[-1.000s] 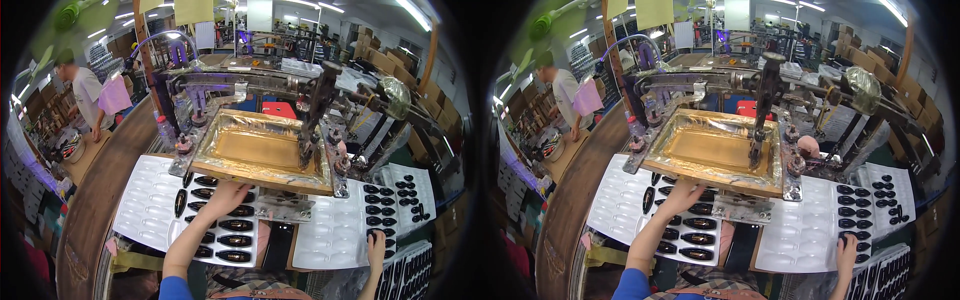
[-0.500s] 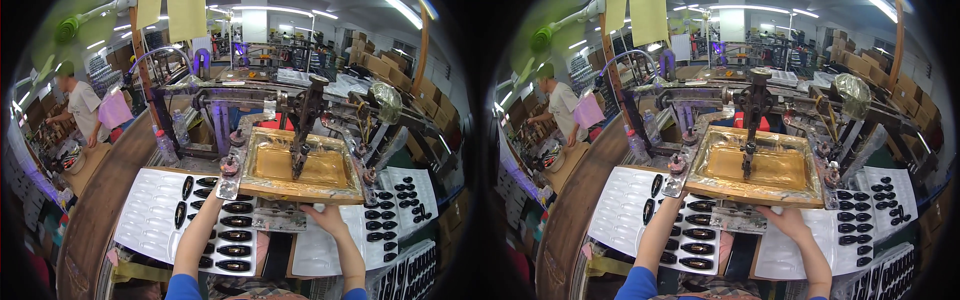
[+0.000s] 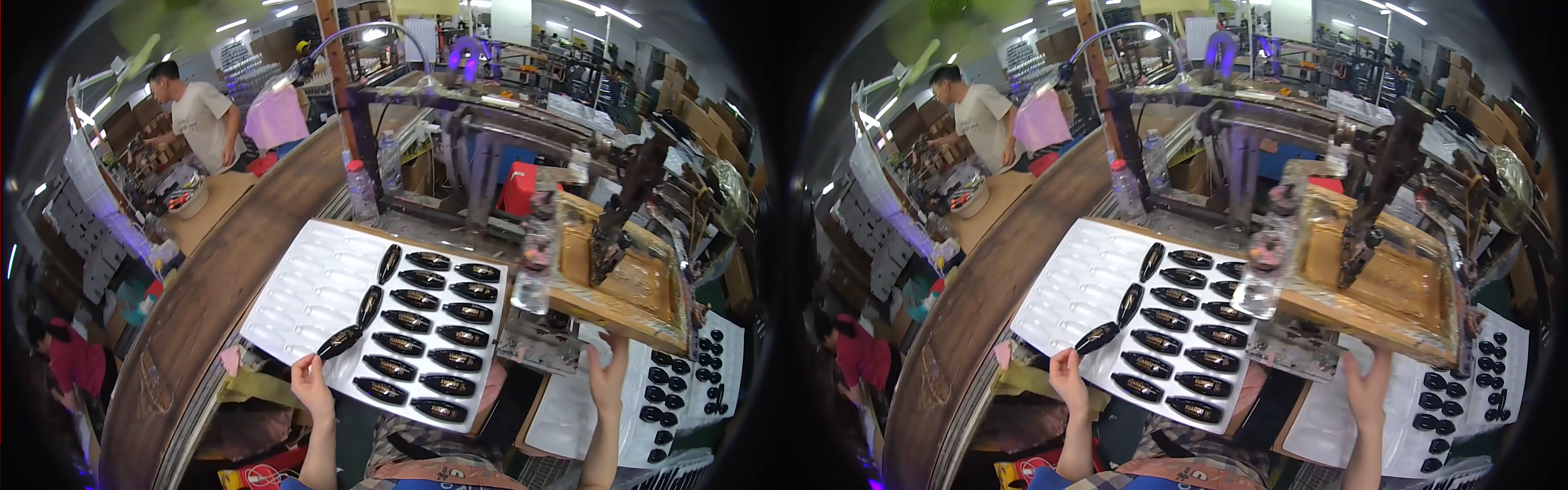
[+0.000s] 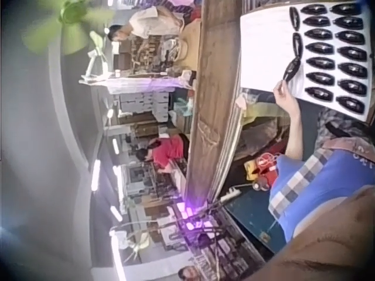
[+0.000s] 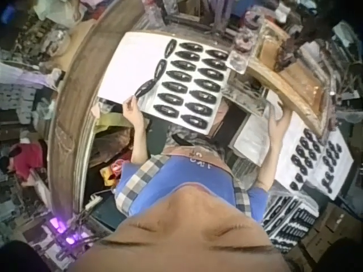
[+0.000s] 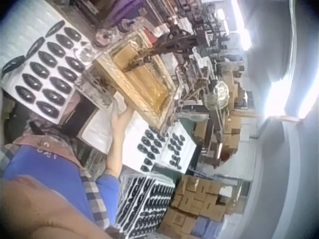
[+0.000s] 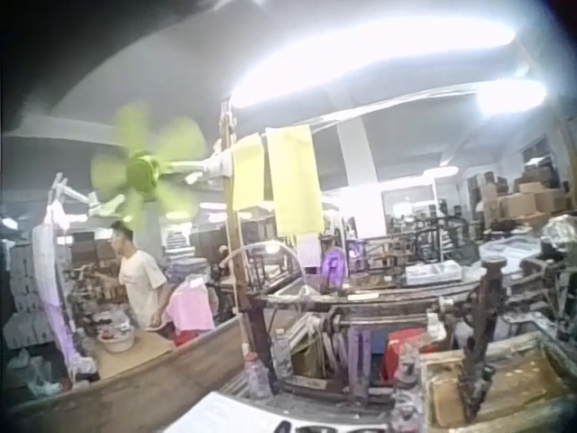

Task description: Manually screen printing logos onto plastic hair clips using a screen printing jig.

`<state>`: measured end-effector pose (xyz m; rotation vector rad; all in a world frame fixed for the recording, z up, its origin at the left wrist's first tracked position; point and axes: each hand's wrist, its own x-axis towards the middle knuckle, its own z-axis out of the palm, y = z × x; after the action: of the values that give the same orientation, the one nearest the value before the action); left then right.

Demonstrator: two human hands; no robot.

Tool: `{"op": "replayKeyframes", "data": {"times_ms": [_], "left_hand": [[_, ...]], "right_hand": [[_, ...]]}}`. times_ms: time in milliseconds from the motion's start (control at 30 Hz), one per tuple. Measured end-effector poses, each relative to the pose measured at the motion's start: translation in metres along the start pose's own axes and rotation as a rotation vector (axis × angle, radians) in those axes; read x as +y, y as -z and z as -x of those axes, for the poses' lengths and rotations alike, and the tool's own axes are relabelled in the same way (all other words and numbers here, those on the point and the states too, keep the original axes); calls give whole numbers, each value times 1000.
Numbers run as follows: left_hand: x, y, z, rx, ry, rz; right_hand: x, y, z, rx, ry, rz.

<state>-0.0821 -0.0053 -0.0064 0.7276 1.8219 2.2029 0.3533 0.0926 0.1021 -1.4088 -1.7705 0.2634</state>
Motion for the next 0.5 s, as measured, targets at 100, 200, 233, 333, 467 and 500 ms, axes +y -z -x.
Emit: {"op": "replayKeyframes", "data": {"times_ms": [100, 200, 233, 333, 467, 500], "left_hand": [[-18, 12, 16, 28, 3, -36], [-18, 10, 30, 77, 33, 22], [-18, 11, 34, 85, 34, 24], [-16, 15, 44, 47, -241, -483], [-15, 22, 49, 4, -268, -591], [-13, 23, 47, -53, -343, -647]], "right_hand": [[6, 17, 14, 58, -51, -87], [24, 42, 31, 102, -118, 77], [33, 50, 38, 123, -150, 130], [60, 74, 59, 152, -337, 242], [154, 105, 109, 122, -314, 652], [161, 110, 116, 69, -423, 739]]}}
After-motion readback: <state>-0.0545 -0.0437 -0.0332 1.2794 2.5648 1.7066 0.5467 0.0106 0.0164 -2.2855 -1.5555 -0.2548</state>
